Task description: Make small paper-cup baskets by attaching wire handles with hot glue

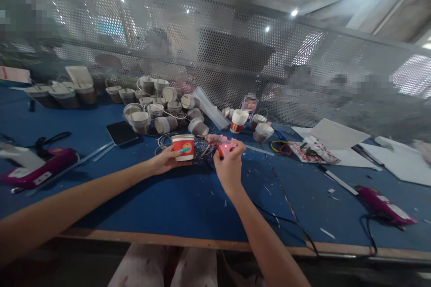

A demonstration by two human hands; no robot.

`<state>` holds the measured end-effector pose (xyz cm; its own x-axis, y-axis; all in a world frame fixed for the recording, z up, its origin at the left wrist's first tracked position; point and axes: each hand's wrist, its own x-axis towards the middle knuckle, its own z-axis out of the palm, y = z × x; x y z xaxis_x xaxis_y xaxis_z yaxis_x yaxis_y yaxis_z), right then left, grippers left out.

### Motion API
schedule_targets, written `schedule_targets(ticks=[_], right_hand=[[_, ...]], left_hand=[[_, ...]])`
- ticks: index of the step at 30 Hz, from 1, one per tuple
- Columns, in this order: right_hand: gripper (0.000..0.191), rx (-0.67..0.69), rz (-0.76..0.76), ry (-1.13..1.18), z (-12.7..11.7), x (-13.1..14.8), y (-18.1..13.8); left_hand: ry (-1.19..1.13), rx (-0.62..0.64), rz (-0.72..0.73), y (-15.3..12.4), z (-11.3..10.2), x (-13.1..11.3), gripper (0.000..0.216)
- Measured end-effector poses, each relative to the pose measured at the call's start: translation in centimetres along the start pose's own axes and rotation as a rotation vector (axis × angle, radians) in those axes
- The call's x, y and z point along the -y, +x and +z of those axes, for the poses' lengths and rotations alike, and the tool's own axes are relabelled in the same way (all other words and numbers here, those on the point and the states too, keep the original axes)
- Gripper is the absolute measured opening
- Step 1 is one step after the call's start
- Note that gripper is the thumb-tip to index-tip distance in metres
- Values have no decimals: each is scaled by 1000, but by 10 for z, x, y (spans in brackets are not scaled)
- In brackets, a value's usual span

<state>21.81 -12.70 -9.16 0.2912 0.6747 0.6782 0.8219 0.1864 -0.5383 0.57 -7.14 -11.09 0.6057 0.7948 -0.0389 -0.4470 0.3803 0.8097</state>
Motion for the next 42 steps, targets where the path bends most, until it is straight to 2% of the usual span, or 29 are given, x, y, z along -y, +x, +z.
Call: schedule_targets(ticks=[5,9,12,14,16,18,20,22,24,28,31,34,36,42], right_hand=[[53,60,304,-240,-18,-9,16],[63,146,510,-439,-29,-27,27],[69,169,549,-509,-27,-39,27],[67,119,470,-524,-24,-41,25],[61,53,283,-432,-20,-36,23],[54,44,65,-210,-15,-26,20],[47,147,-95,85,-9,-14,16],[43,321,-155,357,-5,-3,9],[46,452,-119,538,-1,4,2],[48,613,43,758,2,7,-1],[40,745,156,825,-3,7,5],[41,858,171,841,-9,8,10],[38,861,152,875,-12,10,11],[31,666,203,984,-9,9,9]], left_hand=[[12,37,-14,-3,2,-3,49],[36,71,-37,-4,5,-4,54],[32,83,-39,-4,5,-3,55],[22,93,-39,-3,4,-2,56],[10,98,-39,-2,3,-1,55],[-3,105,-33,-1,2,0,54],[-9,121,-19,0,1,2,52],[4,145,-11,1,2,2,52],[32,175,-8,0,3,2,53],[58,191,-10,-2,7,0,55],[60,172,-23,-3,8,-1,55],[75,147,-23,-2,9,-1,55],[91,130,-18,-2,9,0,54],[142,93,-7,1,10,4,56]])
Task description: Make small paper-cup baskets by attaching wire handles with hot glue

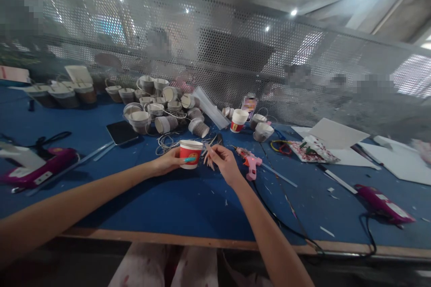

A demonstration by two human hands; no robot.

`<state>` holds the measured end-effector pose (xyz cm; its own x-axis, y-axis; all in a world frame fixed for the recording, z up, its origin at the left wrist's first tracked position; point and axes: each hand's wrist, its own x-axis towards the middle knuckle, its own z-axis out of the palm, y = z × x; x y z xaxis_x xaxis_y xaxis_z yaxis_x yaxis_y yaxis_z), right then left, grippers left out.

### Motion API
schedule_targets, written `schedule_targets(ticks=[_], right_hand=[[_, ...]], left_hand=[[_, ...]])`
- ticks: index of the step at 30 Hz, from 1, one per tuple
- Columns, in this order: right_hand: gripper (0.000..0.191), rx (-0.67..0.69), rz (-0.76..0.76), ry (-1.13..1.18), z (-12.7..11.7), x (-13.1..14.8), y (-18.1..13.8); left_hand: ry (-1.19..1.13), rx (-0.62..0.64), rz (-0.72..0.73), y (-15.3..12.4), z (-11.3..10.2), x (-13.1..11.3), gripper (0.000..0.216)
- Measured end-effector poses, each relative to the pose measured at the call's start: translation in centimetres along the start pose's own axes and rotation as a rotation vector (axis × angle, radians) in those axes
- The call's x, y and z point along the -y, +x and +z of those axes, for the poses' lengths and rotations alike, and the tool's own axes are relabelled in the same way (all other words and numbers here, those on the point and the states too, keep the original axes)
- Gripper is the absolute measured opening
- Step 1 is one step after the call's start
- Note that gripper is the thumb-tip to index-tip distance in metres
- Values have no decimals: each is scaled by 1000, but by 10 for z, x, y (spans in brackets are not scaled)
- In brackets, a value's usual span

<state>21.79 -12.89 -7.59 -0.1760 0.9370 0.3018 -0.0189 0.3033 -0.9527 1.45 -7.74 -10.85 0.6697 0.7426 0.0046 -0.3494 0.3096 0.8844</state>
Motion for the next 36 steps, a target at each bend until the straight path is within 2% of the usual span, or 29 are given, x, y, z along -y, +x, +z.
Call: schedule_targets(ticks=[8,20,29,36], right_hand=[[28,-133,26,4,-1,-7,6],[32,-137,67,-8,1,-16,9],[35,-136,77,-46,6,-11,7],[34,-122,74,-46,8,-10,7]], left_hand=[[56,-13,-11,-1,0,-1,58],[38,33,-18,-5,3,-4,55],[56,90,-4,-6,0,-2,52],[3,151,-66,-9,0,0,58]])
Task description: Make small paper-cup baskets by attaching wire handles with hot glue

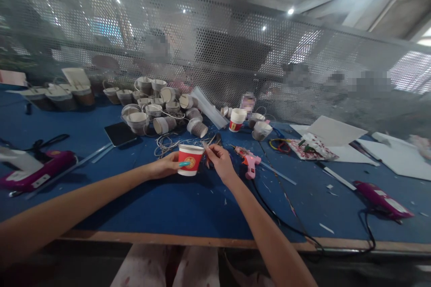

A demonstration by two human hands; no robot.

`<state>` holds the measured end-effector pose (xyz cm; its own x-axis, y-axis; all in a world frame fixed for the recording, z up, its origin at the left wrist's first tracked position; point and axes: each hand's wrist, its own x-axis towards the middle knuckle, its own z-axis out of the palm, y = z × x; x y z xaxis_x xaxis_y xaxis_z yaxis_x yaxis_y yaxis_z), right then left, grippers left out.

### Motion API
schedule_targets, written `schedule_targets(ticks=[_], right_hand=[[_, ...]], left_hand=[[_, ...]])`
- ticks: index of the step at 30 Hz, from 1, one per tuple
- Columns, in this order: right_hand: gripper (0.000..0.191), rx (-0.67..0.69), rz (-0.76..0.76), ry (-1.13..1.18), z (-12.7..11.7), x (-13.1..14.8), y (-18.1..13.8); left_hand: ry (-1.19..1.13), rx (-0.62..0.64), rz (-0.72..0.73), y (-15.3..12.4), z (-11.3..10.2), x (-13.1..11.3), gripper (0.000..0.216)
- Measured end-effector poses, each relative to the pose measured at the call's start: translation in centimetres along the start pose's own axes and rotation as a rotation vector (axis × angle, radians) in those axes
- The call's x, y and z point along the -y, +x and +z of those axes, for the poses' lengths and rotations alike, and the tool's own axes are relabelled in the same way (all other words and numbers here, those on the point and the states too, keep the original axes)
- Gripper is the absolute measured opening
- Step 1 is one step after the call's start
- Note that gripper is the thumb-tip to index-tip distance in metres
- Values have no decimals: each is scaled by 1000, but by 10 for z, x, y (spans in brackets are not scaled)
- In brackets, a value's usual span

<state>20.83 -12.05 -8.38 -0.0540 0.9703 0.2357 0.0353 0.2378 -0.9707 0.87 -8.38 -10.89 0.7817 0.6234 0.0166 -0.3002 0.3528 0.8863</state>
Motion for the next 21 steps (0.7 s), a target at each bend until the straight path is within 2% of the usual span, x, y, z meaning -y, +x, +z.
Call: schedule_targets(ticks=[10,21], right_hand=[[38,12,-28,-53,2,3,-1],[39,-14,-19,-41,2,-3,0]], left_hand=[[-54,94,19,-1,1,2,57],[-112,136,-7,-2,2,-1,53]])
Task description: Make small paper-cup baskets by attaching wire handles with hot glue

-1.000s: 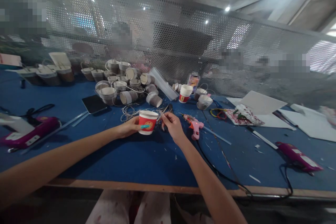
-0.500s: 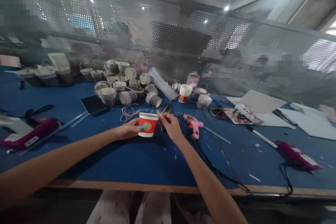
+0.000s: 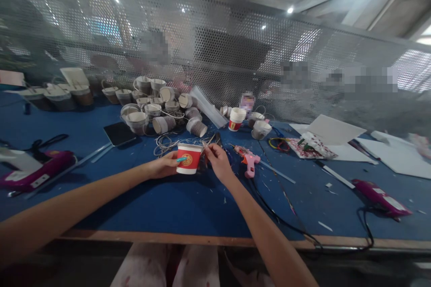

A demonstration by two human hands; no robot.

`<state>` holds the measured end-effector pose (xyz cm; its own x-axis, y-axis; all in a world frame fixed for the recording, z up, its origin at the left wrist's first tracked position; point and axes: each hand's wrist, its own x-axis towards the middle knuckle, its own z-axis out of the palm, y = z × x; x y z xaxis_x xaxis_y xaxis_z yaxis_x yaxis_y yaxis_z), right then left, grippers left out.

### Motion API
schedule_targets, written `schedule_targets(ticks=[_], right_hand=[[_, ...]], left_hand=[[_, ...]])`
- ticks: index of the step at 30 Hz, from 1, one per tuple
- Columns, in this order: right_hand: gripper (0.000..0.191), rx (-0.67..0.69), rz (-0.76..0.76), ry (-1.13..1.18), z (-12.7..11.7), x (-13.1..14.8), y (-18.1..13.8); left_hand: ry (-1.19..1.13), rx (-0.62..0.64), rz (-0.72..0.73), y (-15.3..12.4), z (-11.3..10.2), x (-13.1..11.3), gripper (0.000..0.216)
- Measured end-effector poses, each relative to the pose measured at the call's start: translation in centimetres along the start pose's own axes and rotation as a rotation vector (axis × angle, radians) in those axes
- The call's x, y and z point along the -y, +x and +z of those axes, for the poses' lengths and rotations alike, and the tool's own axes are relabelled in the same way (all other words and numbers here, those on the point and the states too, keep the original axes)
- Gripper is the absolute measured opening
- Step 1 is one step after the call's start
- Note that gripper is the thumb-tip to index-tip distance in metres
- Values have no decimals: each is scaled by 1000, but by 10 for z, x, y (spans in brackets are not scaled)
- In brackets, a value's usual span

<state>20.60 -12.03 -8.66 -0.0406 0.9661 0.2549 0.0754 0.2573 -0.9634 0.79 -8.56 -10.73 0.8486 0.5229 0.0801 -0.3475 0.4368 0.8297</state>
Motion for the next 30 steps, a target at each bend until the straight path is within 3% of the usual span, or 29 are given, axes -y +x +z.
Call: schedule_targets(ticks=[5,15,20,27,30], right_hand=[[39,-69,22,5,-1,-7,2],[47,77,-24,-67,-3,-3,-2],[41,135,-66,-146,-6,-2,-2],[38,43,-97,-223,-3,0,-1],[35,-123,-183,-434,-8,-2,0]], left_hand=[[-101,-30,-11,0,-2,-4,49],[-68,-118,-22,-1,-6,-3,52],[-39,-100,-24,0,-7,-2,46],[-41,-65,-48,-2,-6,-4,47],[-53,-69,-44,-1,-6,-5,51]])
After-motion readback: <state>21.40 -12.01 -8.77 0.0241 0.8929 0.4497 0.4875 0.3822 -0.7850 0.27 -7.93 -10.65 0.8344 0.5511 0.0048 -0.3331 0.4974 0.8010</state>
